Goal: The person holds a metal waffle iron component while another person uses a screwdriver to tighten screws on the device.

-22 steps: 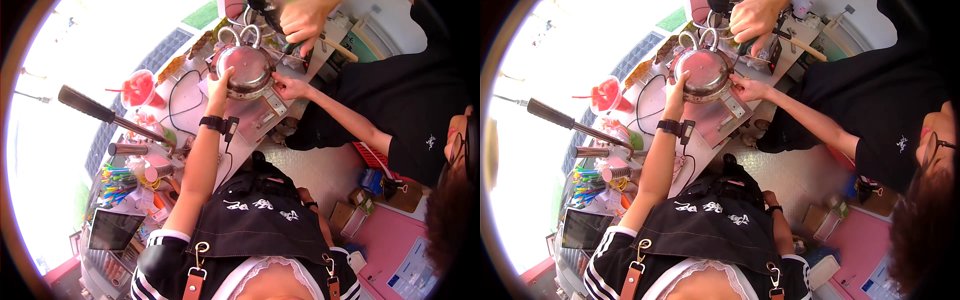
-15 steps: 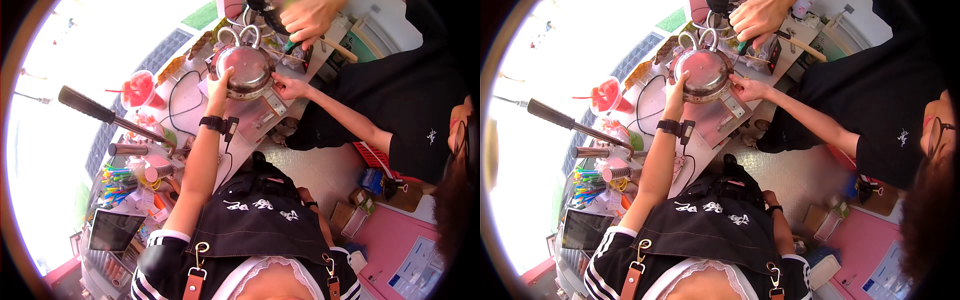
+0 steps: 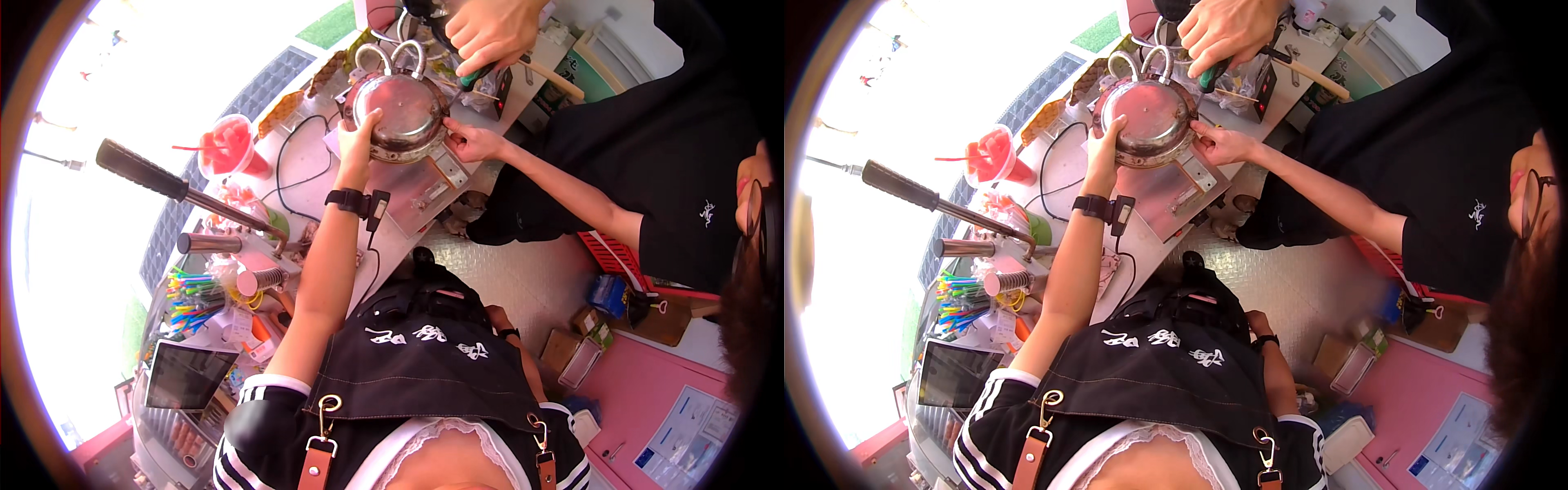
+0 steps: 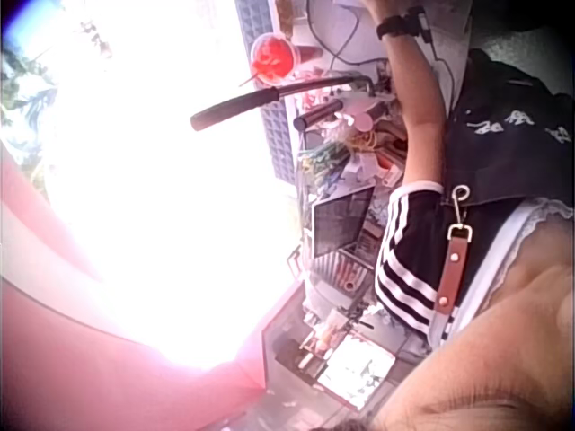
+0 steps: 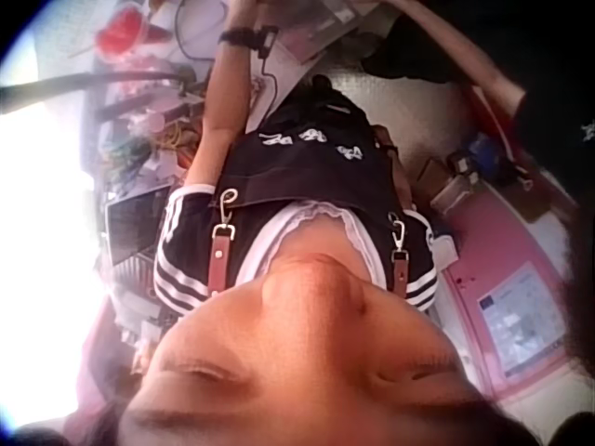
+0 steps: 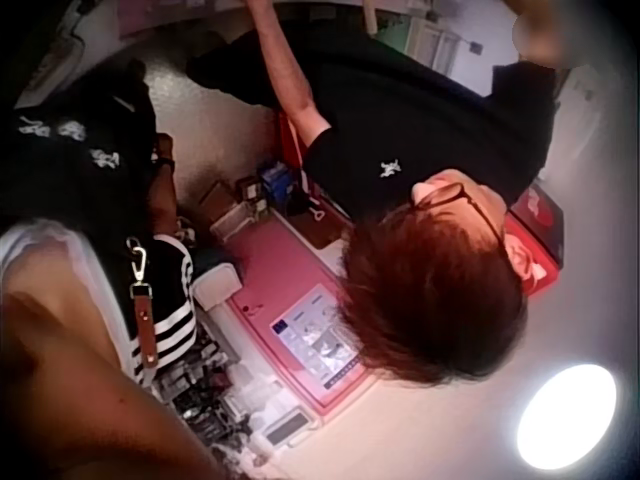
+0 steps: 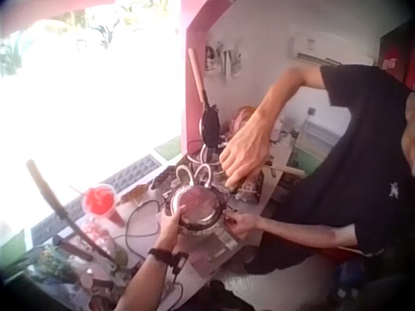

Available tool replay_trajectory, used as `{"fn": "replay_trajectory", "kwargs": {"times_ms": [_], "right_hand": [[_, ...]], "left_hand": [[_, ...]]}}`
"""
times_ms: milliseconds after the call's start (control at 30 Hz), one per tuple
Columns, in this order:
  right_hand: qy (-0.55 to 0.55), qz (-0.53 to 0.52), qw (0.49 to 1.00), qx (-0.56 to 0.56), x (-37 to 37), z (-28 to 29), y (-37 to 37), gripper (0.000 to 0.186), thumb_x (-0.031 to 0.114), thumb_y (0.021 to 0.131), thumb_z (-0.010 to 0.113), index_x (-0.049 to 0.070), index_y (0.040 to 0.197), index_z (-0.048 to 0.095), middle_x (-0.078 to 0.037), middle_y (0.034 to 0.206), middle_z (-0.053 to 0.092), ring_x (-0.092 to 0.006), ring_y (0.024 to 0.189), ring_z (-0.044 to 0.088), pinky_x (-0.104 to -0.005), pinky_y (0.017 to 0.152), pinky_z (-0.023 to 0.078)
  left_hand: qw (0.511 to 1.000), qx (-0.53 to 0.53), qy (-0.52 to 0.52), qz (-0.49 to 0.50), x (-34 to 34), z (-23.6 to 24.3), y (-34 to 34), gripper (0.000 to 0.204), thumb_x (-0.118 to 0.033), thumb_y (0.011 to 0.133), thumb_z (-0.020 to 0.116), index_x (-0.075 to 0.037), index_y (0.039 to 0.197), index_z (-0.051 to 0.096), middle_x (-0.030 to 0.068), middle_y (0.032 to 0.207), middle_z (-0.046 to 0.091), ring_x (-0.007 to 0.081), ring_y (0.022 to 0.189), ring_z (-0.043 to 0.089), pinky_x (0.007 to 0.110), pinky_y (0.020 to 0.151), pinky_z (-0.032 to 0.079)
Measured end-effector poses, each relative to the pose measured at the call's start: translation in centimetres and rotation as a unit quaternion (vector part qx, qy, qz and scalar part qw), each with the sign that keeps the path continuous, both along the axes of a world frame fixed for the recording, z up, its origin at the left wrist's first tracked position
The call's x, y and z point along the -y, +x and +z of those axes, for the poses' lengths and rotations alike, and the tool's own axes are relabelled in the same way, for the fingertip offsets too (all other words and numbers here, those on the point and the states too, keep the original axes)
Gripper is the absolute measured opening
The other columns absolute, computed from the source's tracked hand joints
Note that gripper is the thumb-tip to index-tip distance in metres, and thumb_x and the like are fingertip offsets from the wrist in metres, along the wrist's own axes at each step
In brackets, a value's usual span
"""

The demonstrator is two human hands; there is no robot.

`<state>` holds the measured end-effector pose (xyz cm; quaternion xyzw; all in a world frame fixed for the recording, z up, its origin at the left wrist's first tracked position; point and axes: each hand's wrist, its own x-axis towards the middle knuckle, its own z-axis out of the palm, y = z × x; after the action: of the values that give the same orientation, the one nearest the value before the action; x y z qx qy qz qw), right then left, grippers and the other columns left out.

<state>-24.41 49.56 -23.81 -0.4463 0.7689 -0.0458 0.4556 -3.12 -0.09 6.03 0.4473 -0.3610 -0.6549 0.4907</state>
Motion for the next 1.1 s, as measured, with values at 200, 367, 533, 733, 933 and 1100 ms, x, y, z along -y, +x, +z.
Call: {"fn": "replay_trajectory", "kwargs": {"times_ms": [200, 367, 533, 733, 933, 1100], "right_hand": [[0.033, -0.049, 0.998, 0.029, 0.8, 1.4, 0.5, 0.03, 0.03, 0.085, 0.056, 0.006, 0.093, 0.073, -0.019, 0.099, 0.071, -0.0334, 0.095, 0.068, -0.0403, 0.081, 0.054], [0.031, -0.084, 0.995, 0.04, 0.8, 1.3, 0.6, 0.03, 0.03, 0.085, 0.056, 0.007, 0.093, 0.073, -0.018, 0.099, 0.071, -0.0331, 0.095, 0.069, -0.04, 0.081, 0.054], [0.016, -0.117, 0.991, 0.057, 0.5, 1.2, 0.7, 0.029, 0.029, 0.085, 0.057, 0.007, 0.093, 0.074, -0.018, 0.1, 0.071, -0.0324, 0.095, 0.068, -0.0395, 0.082, 0.054], [0.035, -0.177, 0.981, 0.075, 1.0, 2.3, 1.1, 0.029, 0.028, 0.085, 0.058, 0.006, 0.094, 0.074, -0.018, 0.099, 0.071, -0.0323, 0.095, 0.069, -0.0386, 0.082, 0.054], [0.07, -0.135, 0.987, 0.059, 1.9, 3.6, 1.1, 0.029, 0.027, 0.086, 0.056, 0.005, 0.094, 0.073, -0.018, 0.099, 0.071, -0.0318, 0.094, 0.069, -0.0388, 0.08, 0.054], [0.065, -0.102, 0.991, 0.054, 2.0, 3.7, 0.9, 0.029, 0.026, 0.086, 0.057, 0.005, 0.097, 0.074, -0.018, 0.1, 0.072, -0.0304, 0.095, 0.069, -0.0374, 0.082, 0.053]], "left_hand": [[1.0, -0.002, 0.0, 0.004, -0.1, 0.0, 0.2, 0.063, -0.029, 0.074, 0.082, -0.002, 0.118, 0.046, 0.0103, 0.1, 0.059, 0.0176, 0.08, 0.063, 0.031, 0.064, 0.055], [1.0, 0.0, 0.001, -0.002, 0.0, -0.1, 0.2, 0.063, -0.028, 0.075, 0.082, -0.001, 0.119, 0.046, 0.0108, 0.102, 0.059, 0.0177, 0.081, 0.063, 0.031, 0.065, 0.055], [1.0, -0.009, -0.004, 0.002, 0.1, -0.2, 0.2, 0.064, -0.028, 0.075, 0.082, -0.001, 0.12, 0.045, 0.0118, 0.104, 0.059, 0.0185, 0.084, 0.063, 0.031, 0.068, 0.055], [1.0, -0.009, -0.003, 0.005, 0.1, -0.5, 0.2, 0.065, -0.028, 0.074, 0.082, 0.0, 0.12, 0.045, 0.0125, 0.105, 0.059, 0.0187, 0.085, 0.063, 0.031, 0.068, 0.055], [1.0, -0.012, -0.008, 0.003, 0.3, -0.8, 0.3, 0.063, -0.028, 0.074, 0.082, 0.0, 0.119, 0.046, 0.012, 0.104, 0.059, 0.0182, 0.085, 0.062, 0.031, 0.069, 0.055], [1.0, -0.01, -0.006, 0.004, 0.3, -0.8, 0.2, 0.063, -0.028, 0.074, 0.082, 0.0, 0.118, 0.047, 0.0112, 0.104, 0.059, 0.0176, 0.085, 0.062, 0.03, 0.071, 0.054]]}}
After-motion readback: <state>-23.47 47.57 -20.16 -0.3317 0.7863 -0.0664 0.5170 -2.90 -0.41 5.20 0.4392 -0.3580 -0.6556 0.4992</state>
